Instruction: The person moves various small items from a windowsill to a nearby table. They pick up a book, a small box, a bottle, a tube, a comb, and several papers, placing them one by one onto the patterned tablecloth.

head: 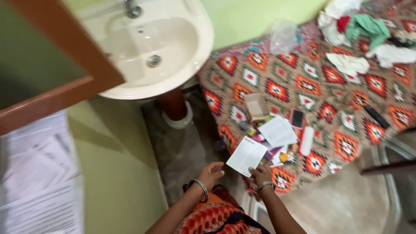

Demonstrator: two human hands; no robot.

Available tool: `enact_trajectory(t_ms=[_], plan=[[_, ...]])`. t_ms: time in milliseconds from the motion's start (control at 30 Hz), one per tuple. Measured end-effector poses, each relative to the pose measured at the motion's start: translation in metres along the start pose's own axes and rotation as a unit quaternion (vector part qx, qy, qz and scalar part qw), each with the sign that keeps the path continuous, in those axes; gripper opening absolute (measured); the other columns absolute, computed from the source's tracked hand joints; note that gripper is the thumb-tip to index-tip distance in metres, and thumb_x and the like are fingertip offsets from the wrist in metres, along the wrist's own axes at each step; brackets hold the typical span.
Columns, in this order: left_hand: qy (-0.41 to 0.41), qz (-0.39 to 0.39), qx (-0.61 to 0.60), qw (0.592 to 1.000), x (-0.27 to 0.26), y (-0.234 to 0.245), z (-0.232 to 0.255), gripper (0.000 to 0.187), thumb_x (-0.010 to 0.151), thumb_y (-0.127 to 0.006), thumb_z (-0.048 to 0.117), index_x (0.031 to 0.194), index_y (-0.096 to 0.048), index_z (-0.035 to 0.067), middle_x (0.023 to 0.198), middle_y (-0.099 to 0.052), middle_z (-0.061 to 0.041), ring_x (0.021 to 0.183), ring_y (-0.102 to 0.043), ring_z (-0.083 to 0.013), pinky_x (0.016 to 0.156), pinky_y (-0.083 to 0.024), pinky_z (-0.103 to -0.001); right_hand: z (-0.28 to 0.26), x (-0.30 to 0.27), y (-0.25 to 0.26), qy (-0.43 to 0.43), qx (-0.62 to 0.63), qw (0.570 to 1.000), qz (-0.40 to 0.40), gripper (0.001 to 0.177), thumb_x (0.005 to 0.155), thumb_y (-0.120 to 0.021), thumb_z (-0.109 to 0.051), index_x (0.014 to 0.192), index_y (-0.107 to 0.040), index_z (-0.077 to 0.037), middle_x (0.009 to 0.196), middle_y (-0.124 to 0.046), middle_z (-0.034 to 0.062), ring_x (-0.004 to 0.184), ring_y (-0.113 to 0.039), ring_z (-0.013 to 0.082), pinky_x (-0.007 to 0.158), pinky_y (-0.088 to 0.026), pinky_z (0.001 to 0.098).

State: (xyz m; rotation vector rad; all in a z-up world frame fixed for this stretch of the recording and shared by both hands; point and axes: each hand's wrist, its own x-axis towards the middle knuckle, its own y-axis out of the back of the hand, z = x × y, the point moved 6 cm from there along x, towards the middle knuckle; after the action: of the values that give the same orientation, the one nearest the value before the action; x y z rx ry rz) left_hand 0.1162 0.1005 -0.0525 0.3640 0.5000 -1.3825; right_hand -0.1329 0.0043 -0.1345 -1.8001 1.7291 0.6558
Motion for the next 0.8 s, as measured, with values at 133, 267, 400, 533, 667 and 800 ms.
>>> enact_trajectory(t_ms=[133,267,400,533,667,800], plan=[[0.017,-0.058,0.091,0.994,0.017,-0.057,0.034,0.047,0.094,-0.067,0.021,0.139,-0.060,0.009,0.142,-0.061,-0.011,0.133,-0.057,-0.0240,0.109,-0.049,-0.036,-0.015,0.025,0.069,0.062,-0.071,0.990,0.106,0.021,0.084,-0.080,-0.012,0.082,-0.063,0.001,0.066,-0.063,0.0077,0.053,-0.057,0.0158,0.046,-0.045,0.0296],[-0.022,-0.078,0.095,0.992,0.027,-0.099,0.052,0.047,0.091,-0.067,0.020,0.137,-0.063,0.008,0.133,-0.068,-0.015,0.124,-0.065,-0.0265,0.103,-0.052,-0.037,-0.038,0.064,0.103,0.074,-0.037,0.989,0.119,0.017,0.084,-0.076,-0.007,0.082,-0.061,0.001,0.068,-0.064,0.0109,0.054,-0.058,0.0182,0.046,-0.045,0.0314],[0.001,-0.078,0.062,0.995,0.035,-0.101,0.045,0.046,0.091,-0.069,0.019,0.135,-0.063,0.005,0.133,-0.067,-0.013,0.123,-0.063,-0.0242,0.103,-0.051,-0.036,-0.069,0.108,0.106,0.072,-0.036,0.992,0.098,0.007,0.085,-0.070,-0.004,0.089,-0.064,-0.002,0.074,-0.064,0.0098,0.059,-0.065,0.0202,0.049,-0.052,0.0337],[0.035,-0.019,0.067,0.997,0.030,-0.070,0.039,0.046,0.091,-0.069,0.020,0.134,-0.063,0.005,0.134,-0.067,-0.013,0.126,-0.063,-0.0221,0.105,-0.050,-0.034,-0.090,0.146,0.104,0.030,-0.008,0.993,0.115,0.018,0.087,-0.069,-0.003,0.103,-0.061,-0.002,0.083,-0.066,0.0084,0.069,-0.067,0.0196,0.053,-0.053,0.0329],[0.041,0.016,0.027,0.999,0.025,-0.041,0.032,0.046,0.092,-0.067,0.019,0.135,-0.062,0.003,0.137,-0.067,-0.014,0.128,-0.062,-0.0229,0.106,-0.050,-0.033,-0.098,0.165,0.100,-0.013,0.043,0.990,0.130,0.027,0.093,-0.056,-0.006,0.120,-0.053,-0.011,0.090,-0.071,0.0132,0.072,-0.069,0.0214,0.054,-0.053,0.0333],[0.050,0.044,0.009,0.998,0.010,-0.027,0.024,0.047,0.092,-0.067,0.018,0.136,-0.061,0.003,0.137,-0.067,-0.013,0.128,-0.064,-0.0220,0.107,-0.051,-0.033,-0.073,0.163,0.094,-0.050,0.126,0.983,0.127,0.038,0.108,-0.035,-0.039,0.128,-0.051,-0.011,0.092,-0.070,0.0193,0.064,-0.061,0.0257,0.052,-0.050,0.0349]])
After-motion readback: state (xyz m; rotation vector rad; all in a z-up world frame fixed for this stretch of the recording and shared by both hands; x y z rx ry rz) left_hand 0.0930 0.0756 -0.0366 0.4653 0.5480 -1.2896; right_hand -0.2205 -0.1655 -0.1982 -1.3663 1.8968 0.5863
